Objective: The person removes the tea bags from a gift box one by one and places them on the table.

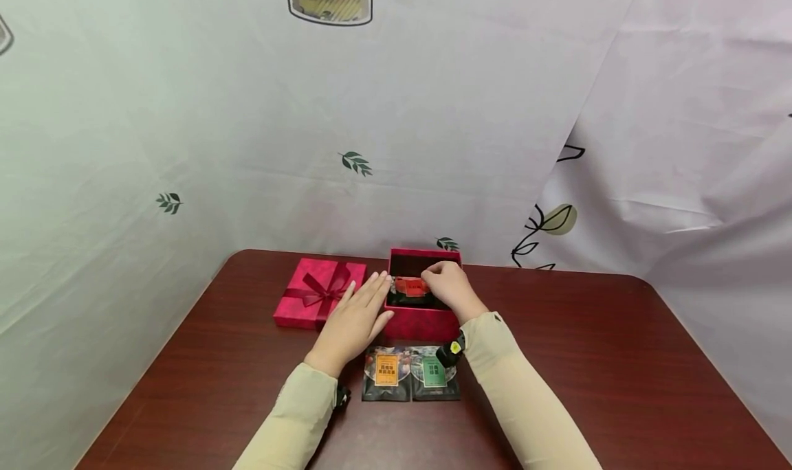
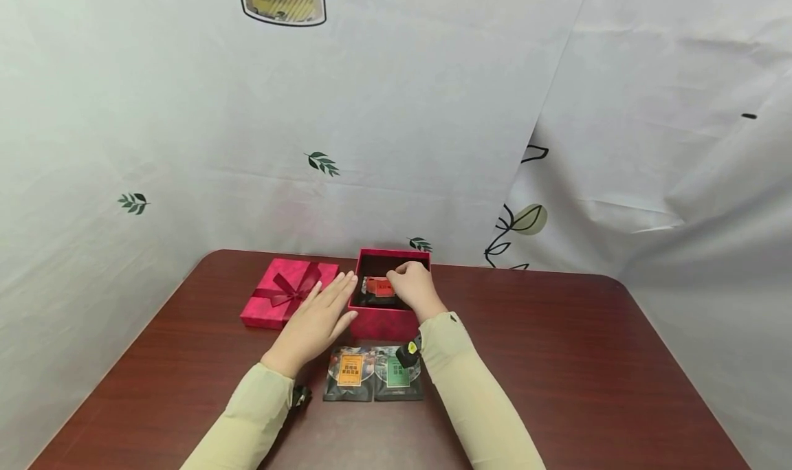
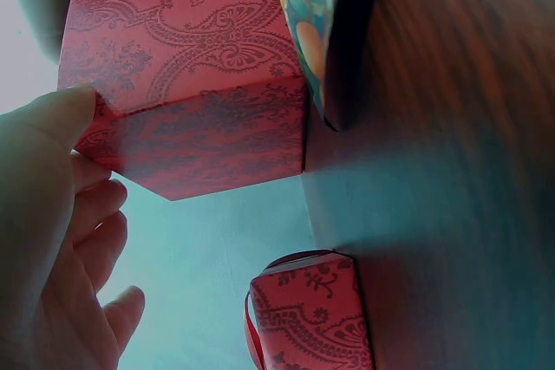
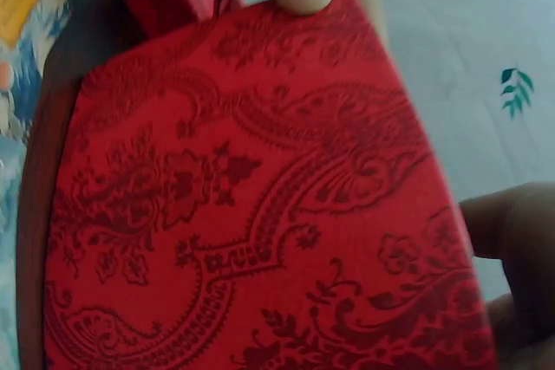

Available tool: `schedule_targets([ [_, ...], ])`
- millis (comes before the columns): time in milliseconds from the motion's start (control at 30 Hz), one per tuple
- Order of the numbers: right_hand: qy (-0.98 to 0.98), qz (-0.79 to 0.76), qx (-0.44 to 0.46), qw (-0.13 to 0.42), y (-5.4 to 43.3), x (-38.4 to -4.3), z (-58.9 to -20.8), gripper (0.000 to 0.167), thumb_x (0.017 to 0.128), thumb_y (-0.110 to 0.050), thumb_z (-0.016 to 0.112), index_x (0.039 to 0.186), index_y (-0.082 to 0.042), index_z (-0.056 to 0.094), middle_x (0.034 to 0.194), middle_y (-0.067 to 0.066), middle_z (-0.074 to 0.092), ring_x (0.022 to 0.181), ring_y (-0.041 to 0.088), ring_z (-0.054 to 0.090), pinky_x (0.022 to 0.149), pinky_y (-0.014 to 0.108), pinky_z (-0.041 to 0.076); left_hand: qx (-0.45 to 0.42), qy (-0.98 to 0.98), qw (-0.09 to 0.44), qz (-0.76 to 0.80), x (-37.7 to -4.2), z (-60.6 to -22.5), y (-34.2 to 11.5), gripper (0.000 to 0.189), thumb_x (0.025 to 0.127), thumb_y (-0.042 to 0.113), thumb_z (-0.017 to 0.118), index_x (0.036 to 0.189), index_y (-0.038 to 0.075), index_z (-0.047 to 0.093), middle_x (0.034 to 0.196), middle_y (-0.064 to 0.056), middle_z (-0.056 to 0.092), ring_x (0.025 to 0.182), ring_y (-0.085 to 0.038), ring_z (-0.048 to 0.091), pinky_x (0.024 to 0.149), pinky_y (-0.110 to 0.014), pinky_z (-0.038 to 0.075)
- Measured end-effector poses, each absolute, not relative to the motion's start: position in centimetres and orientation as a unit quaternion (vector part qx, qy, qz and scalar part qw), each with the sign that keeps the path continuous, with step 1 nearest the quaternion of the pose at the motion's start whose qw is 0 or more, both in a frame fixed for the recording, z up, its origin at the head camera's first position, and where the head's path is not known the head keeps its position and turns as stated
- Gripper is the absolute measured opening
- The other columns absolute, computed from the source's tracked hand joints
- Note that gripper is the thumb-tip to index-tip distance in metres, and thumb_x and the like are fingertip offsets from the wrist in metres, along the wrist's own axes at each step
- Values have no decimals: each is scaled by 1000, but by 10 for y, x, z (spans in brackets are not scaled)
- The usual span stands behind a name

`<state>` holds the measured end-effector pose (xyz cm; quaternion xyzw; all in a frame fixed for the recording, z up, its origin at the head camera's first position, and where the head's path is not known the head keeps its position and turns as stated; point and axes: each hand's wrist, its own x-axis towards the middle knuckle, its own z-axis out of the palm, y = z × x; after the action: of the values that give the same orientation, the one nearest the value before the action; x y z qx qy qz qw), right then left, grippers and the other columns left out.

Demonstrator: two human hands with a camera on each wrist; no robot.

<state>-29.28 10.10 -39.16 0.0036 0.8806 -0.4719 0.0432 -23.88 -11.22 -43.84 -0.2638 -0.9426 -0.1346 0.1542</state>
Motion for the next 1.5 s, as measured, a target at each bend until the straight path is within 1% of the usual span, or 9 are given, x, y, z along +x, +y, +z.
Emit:
schedule_targets([
  [167, 904, -421, 17, 76, 101, -300, -398, 47, 101, -25, 54, 134, 9, 58, 135, 25, 59, 123, 40, 57, 102, 54, 48, -268, -942, 151, -132, -239, -439, -111, 64, 105, 39, 55, 158, 9, 36, 163, -6, 34, 152, -22, 26, 121, -55, 24],
  [300, 906, -412, 26, 95, 101, -304, -403, 43, 102, -26, 54, 128, 8, 61, 127, 24, 61, 106, 35, 63, 94, 50, 53, -269, -942, 150, -133, -239, -439, -109, 64, 105, 39, 55, 158, 9, 36, 163, -6, 33, 153, -22, 25, 121, -55, 24],
  [400, 900, -423, 29, 103, 100, -305, -403, 33, 103, -26, 55, 107, 5, 67, 103, 17, 64, 84, 28, 62, 84, 45, 55, -267, -943, 152, -130, -240, -439, -110, 63, 105, 39, 55, 158, 9, 37, 164, -5, 33, 153, -22, 25, 121, -54, 24],
  [500, 891, -440, 34, 105, 98, -305, -402, 30, 103, -24, 55, 94, 2, 66, 93, 13, 61, 78, 25, 61, 82, 44, 56, -265, -944, 152, -127, -240, -440, -110, 63, 105, 39, 54, 158, 10, 36, 164, -5, 33, 153, -21, 24, 122, -54, 24],
  [567, 885, -452, 39, 107, 97, -305, -402, 30, 103, -25, 55, 99, 3, 66, 101, 16, 63, 83, 27, 64, 85, 45, 57, -265, -944, 153, -128, -240, -440, -111, 63, 105, 39, 55, 158, 10, 37, 163, -5, 33, 153, -21, 25, 121, -54, 24],
  [733, 875, -474, 46, 92, 97, -306, -403, 41, 102, -22, 57, 130, 8, 61, 132, 24, 60, 98, 33, 68, 90, 46, 57, -265, -943, 152, -131, -239, -442, -111, 63, 104, 38, 56, 158, 10, 38, 163, -6, 35, 152, -22, 27, 121, -55, 25],
  [1000, 857, -509, 41, 72, 97, -310, -407, 34, 100, -5, 59, 130, 10, 61, 125, 26, 63, 100, 35, 70, 88, 42, 59, -266, -943, 149, -135, -239, -441, -111, 63, 105, 38, 54, 158, 10, 36, 163, -6, 34, 153, -22, 26, 121, -54, 24],
  [1300, 826, -556, 41, 83, 96, -313, -407, 42, 96, 1, 62, 136, 13, 55, 131, 29, 60, 100, 36, 72, 86, 40, 60, -267, -942, 150, -139, -239, -440, -113, 63, 105, 39, 54, 158, 10, 36, 163, -6, 34, 153, -22, 26, 122, -53, 24],
  [1500, 811, -575, 44, 97, 97, -312, -405, 44, 95, 5, 59, 138, 11, 54, 129, 29, 62, 82, 24, 73, 75, 32, 62, -266, -941, 150, -143, -239, -438, -112, 63, 105, 38, 54, 158, 8, 37, 163, -6, 34, 152, -22, 26, 122, -53, 24],
])
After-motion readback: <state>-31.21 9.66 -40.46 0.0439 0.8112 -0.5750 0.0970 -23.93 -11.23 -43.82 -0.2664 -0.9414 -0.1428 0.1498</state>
